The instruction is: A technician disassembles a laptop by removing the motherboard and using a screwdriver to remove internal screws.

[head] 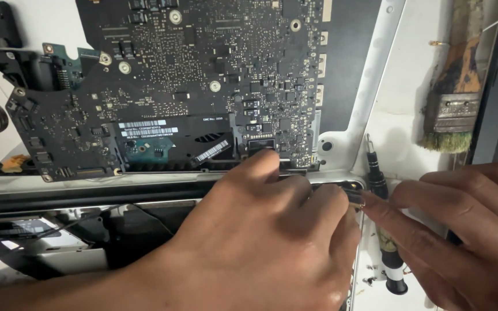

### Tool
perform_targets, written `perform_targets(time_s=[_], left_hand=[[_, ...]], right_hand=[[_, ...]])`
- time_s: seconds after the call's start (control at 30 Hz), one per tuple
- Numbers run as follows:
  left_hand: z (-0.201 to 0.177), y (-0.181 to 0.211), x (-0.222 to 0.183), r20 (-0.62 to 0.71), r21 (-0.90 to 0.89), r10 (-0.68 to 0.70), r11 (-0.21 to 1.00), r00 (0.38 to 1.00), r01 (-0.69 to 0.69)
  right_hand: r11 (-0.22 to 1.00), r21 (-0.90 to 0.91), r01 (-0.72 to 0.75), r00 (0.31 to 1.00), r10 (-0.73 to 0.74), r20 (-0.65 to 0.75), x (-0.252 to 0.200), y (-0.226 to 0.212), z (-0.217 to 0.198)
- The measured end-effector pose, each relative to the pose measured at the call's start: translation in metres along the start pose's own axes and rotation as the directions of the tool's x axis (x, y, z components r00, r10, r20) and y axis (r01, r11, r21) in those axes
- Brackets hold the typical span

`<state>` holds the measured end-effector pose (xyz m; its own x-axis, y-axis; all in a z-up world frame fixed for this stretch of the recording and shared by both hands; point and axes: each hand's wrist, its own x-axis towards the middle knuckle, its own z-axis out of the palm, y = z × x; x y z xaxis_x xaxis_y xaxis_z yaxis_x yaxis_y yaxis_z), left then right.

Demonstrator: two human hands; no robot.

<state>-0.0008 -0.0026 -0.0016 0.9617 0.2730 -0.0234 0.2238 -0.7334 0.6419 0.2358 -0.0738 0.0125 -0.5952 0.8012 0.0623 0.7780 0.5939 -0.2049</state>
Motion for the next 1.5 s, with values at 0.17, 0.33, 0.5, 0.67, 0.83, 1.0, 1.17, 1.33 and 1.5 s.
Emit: perform_targets(time_s=[0.17, 0.33, 0.5, 0.67, 0.83, 1.0, 1.17, 1.33, 1.5], left_hand=[[-0.002, 0.001, 0.001, 0.015, 0.003, -0.01, 1.0, 1.0, 0.01], [0.005, 0.001, -0.004, -0.225, 0.114, 0.048, 0.993, 0.973, -0.023], [0.007, 0.001, -0.003, -0.266, 0.075, 0.025, 0.997, 0.964, -0.005], [-0.003, -0.002, 0.01, 0.124, -0.112, -0.117, 0.985, 0.985, 0.131], [0.002, -0.001, 0.007, -0.009, -0.061, -0.056, 0.997, 0.998, 0.055], [0.002, 0.0, 0.006, -0.081, -0.048, -0.046, 0.998, 0.996, 0.042], [-0.001, -0.001, 0.005, -0.037, -0.032, -0.022, 0.999, 0.999, 0.021], [0.0, -0.002, 0.004, -0.111, -0.078, -0.029, 0.997, 0.993, 0.02], [-0.006, -0.001, 0.005, -0.011, 0.002, 0.017, 1.0, 1.0, -0.017]], right_hand=[[1.0, -0.004, -0.014, 1.0, 0.014, 0.006, -0.001, 0.0, 0.0], [0.998, -0.05, -0.03, 0.996, 0.033, 0.077, -0.007, 0.002, -0.003], [0.993, -0.02, -0.115, 0.992, 0.116, 0.058, -0.006, -0.007, -0.002], [0.995, -0.059, -0.075, 0.997, 0.076, 0.015, -0.002, -0.004, -0.002], [0.995, -0.059, -0.086, 0.995, 0.089, 0.041, -0.004, -0.004, -0.004], [0.997, 0.014, -0.074, 0.997, 0.073, 0.03, -0.003, 0.0, -0.004], [0.993, 0.091, -0.081, 0.992, 0.072, 0.1, -0.001, 0.001, -0.009], [0.995, 0.085, -0.055, 0.994, 0.046, 0.102, -0.006, 0.002, -0.007], [0.996, 0.061, -0.071, 0.99, 0.063, 0.123, -0.006, 0.0, -0.012]])
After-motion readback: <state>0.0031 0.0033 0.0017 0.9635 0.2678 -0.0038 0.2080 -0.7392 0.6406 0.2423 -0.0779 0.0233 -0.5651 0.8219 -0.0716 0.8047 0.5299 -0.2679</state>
